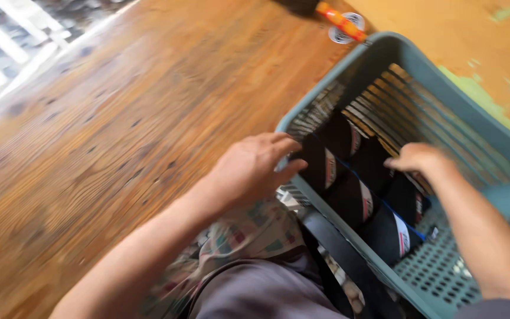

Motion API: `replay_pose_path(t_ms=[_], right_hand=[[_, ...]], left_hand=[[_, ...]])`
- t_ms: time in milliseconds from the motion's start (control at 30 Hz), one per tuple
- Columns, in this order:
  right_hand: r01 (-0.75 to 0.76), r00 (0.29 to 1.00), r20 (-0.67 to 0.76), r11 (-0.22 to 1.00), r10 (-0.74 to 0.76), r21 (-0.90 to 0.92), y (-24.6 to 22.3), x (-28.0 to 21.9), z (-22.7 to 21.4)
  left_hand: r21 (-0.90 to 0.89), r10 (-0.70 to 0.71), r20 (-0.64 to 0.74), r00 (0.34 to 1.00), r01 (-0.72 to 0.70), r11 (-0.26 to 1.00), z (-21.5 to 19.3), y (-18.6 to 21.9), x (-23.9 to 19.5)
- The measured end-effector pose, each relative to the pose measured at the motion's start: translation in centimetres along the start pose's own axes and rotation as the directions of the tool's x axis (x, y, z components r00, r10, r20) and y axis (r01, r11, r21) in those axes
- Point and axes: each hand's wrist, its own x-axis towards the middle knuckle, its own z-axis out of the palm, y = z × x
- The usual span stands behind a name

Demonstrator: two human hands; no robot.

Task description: The person zips a small black pouch, then uses a feather duster to clean its surface before placing it in a basket. They then retrieve a larger black bag, unfold it on the table, and repeatedly dust it with the feather duster.

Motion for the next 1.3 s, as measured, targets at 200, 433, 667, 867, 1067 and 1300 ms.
replay_pose_path(t_ms=[200, 433, 667, 867, 1067, 1300], right_hand=[[0.553, 0.343, -0.910, 0.833, -0.233, -0.006, -9.5, -12.3, -15.6], [0.814, 0.006, -0.756, 0.442, -0.655, -0.377, -36.3, -18.3, -20.7], [0.899, -0.253, -0.627, 0.061, -0.737, -0.434, -53.3, -31.8, -16.7], [0.777, -0.406, -0.409, -0.074, -0.817, -0.625, -57.1, -34.0, -13.0], [0.747, -0.403, -0.362, -0.074, -0.841, -0.661, -56.2, -35.2, -13.4], [0.649, -0.331, -0.296, 0.011, -0.896, -0.761, -56.4, -36.5, -14.2]], left_hand=[[0.248, -0.363, -0.179, 0.914, 0.399, 0.883, -7.9, -6.2, -12.2], [0.483, -0.658, -0.459, 0.597, 0.789, 0.379, -9.9, -8.7, -32.2], [0.239, -0.698, -0.684, 0.213, 0.969, 0.061, -11.2, -3.3, -43.3], [0.202, -0.580, -0.788, 0.205, 0.977, 0.071, -10.5, -2.4, -43.8], [0.232, -0.551, -0.803, 0.227, 0.971, 0.061, -9.7, -4.0, -44.4], [0.191, -0.686, -0.694, 0.219, 0.975, 0.118, -10.3, 3.6, -49.9]])
